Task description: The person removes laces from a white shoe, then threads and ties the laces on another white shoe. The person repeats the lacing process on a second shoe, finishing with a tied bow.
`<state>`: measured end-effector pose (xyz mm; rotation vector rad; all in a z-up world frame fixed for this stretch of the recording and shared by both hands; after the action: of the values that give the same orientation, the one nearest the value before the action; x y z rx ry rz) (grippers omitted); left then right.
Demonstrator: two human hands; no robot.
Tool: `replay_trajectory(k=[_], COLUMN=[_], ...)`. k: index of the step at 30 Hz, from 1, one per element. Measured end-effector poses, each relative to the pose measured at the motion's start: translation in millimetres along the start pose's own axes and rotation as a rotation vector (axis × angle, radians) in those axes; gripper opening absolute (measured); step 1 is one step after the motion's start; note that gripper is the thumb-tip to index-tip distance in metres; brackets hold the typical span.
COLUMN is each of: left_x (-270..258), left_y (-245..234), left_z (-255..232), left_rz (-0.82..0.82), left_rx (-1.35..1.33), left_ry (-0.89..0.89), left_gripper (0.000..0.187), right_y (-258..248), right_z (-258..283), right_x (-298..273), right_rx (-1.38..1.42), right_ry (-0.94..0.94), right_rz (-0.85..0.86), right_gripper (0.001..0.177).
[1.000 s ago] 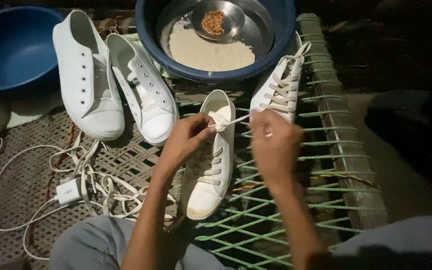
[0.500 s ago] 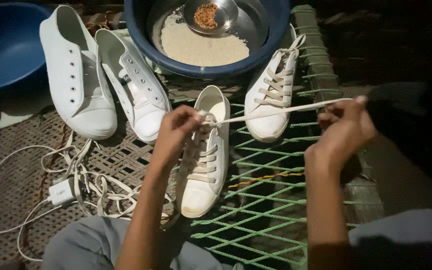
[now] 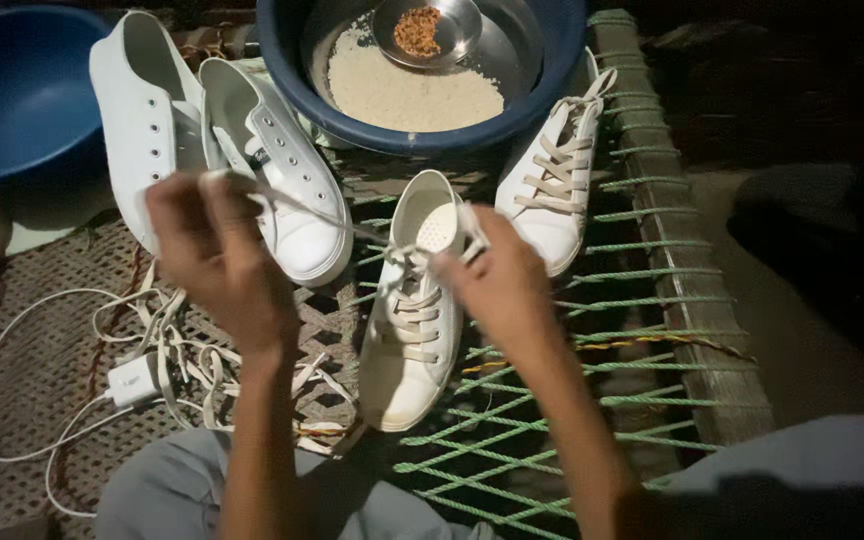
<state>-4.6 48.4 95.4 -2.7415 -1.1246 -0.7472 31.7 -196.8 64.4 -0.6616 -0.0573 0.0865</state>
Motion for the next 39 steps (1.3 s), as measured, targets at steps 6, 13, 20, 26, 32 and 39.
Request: replay_trajectory(k=[6, 13, 20, 26, 32, 39], left_x=[3.1, -33.6, -46.5, -28.9, -8.1, -59.1], left_y=[-3.7, 59.6, 75.1, 46.7, 18.3, 81.1], left_z=[-11.5, 14.3, 18.5, 26.9, 45.6, 25.3], left_rz=[-0.086, 0.842, 0.864, 0.510, 0.276, 0.999], left_rx=[0.900, 0.296, 0.530, 0.713, 0.585, 0.372], left_ry=[0.348, 0.135, 0.272, 0.387, -0.321, 0.255], left_gripper=[0.035, 0.029, 0.021, 0.020, 0.027, 0.050], right_y=[23.4, 1.5, -18.1, -26.1, -89.6, -155.4], right_z=[27.5, 19.1, 1.7, -45.9, -50.4, -108.4], right_x=[-10.7, -5.8, -7.2, 19.3, 15.0, 12.7], right_rx=[-0.155, 0.057, 0.101, 1.106, 1.334, 1.433], right_ry=[-0.375, -0.402, -0.482, 0.044, -0.086, -0.238], right_rz=[0.001, -0.236, -0.472, -0.346, -0.308, -0.476], right_gripper=[0.020, 0.007, 0.006, 0.014, 0.014, 0.019])
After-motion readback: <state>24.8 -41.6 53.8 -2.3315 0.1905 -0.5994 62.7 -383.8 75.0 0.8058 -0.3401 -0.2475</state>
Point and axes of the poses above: each hand's wrist, its own x-axis towards the middle knuckle, its own y-axis out of the palm, z = x × y, the point moved 4 cm from there along x, towards the middle knuckle, and after that the axes turned 2 degrees about -y, right-handed, at the moved point
